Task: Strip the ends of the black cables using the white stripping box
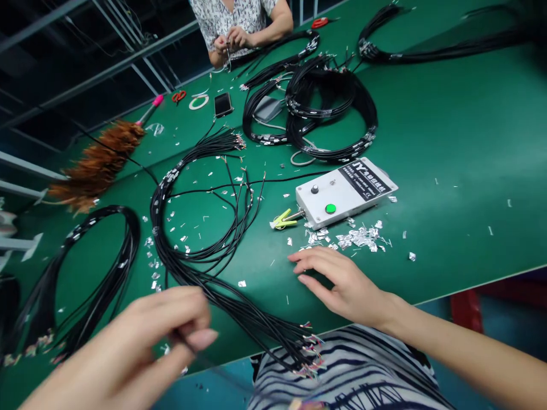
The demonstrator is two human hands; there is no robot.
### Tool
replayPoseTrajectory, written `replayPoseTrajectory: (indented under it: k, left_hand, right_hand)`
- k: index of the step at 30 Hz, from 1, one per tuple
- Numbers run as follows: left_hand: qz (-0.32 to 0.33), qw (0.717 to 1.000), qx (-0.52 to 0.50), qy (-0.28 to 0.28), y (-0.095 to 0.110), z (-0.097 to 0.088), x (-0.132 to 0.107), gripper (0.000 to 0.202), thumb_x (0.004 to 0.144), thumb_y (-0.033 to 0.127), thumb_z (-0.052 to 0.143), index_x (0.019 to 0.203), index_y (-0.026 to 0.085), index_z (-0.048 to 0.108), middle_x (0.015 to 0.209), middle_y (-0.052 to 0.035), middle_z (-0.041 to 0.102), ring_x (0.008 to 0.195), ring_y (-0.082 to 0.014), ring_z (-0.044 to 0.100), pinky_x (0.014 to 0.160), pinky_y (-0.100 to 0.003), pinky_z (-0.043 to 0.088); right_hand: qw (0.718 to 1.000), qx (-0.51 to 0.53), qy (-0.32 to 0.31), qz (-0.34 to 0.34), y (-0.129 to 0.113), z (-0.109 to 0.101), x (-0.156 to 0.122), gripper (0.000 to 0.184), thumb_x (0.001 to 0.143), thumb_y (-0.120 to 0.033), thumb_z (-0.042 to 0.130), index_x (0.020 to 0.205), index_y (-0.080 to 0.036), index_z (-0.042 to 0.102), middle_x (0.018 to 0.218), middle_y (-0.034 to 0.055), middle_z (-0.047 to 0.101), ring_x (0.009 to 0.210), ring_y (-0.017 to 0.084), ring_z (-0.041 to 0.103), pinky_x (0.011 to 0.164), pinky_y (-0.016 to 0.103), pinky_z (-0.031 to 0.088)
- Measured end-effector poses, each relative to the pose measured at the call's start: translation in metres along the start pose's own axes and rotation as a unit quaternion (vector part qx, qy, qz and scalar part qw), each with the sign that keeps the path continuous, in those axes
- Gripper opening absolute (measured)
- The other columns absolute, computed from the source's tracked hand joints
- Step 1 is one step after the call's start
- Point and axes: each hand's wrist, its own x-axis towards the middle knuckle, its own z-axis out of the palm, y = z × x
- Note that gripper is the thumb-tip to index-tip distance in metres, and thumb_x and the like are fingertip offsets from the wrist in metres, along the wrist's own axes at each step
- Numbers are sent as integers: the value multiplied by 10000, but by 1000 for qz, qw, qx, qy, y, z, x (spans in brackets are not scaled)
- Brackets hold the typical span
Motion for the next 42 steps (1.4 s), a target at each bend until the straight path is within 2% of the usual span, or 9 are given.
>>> replayPoseTrajectory:
  k: [3,6,10,13,15,18,26,34,42]
  left_hand:
    - [38,997,-52,-35,41,34,28,137,888,247,526,924,282,654,860,-31,710,735,-204,646,673,-291,529]
    - [74,988,-125,-52,69,68,63,163,907,184,493,938,241,643,897,-49,708,835,-214,652,760,-292,505]
    - [18,957,-283,-57,60,102,92,183,925,228,493,807,205,632,782,-37,666,734,-177,602,664,-265,455]
    - [-84,899,-429,-18,41,118,96,233,898,374,541,791,181,616,589,5,567,515,-124,470,495,-233,357]
    - [-133,861,-491,-2,33,123,94,300,852,463,593,818,166,614,554,15,553,436,-94,392,435,-220,290]
    - [-160,838,-521,17,32,124,89,352,812,503,640,834,152,628,577,-4,596,403,-73,379,417,-214,267]
    - [-154,826,-538,65,30,125,85,317,838,459,626,847,142,646,616,-9,625,404,-67,406,426,-211,296]
    - [-144,828,-538,68,31,128,84,295,870,427,600,828,137,641,628,-12,629,420,-65,409,444,-213,307]
    - [-145,823,-542,82,30,130,84,304,883,427,584,784,140,607,619,-5,613,410,-57,403,435,-202,301]
  right_hand:
    - [999,31,-4,14,0,5,4,123,942,-135,531,1001,-202,615,1073,85,711,1015,204,664,888,414,548]
    - [998,64,-7,14,1,3,3,108,930,-182,544,1014,-201,609,1066,92,710,1006,214,665,875,401,551]
    - [996,82,12,44,4,-6,-4,170,870,-147,540,1015,-192,618,1047,97,709,984,228,666,843,388,559]
    - [988,96,55,110,3,-8,-5,170,902,-122,513,983,-198,641,979,68,714,924,196,674,815,343,561]
    - [979,123,70,147,1,-7,-3,148,923,-152,524,977,-198,654,939,52,715,861,177,676,775,314,568]
    - [967,167,78,178,-2,-3,2,137,925,-191,552,1001,-194,666,916,47,721,797,165,675,746,307,578]
    - [942,241,79,221,-8,1,11,152,867,-248,620,983,-192,702,864,41,708,734,154,659,669,284,556]
    - [876,360,63,315,-7,8,16,258,770,-424,752,808,-185,663,705,5,656,633,144,612,580,264,499]
    - [939,232,139,213,-13,14,15,93,819,-257,701,752,-192,695,717,-1,634,606,115,526,529,242,394]
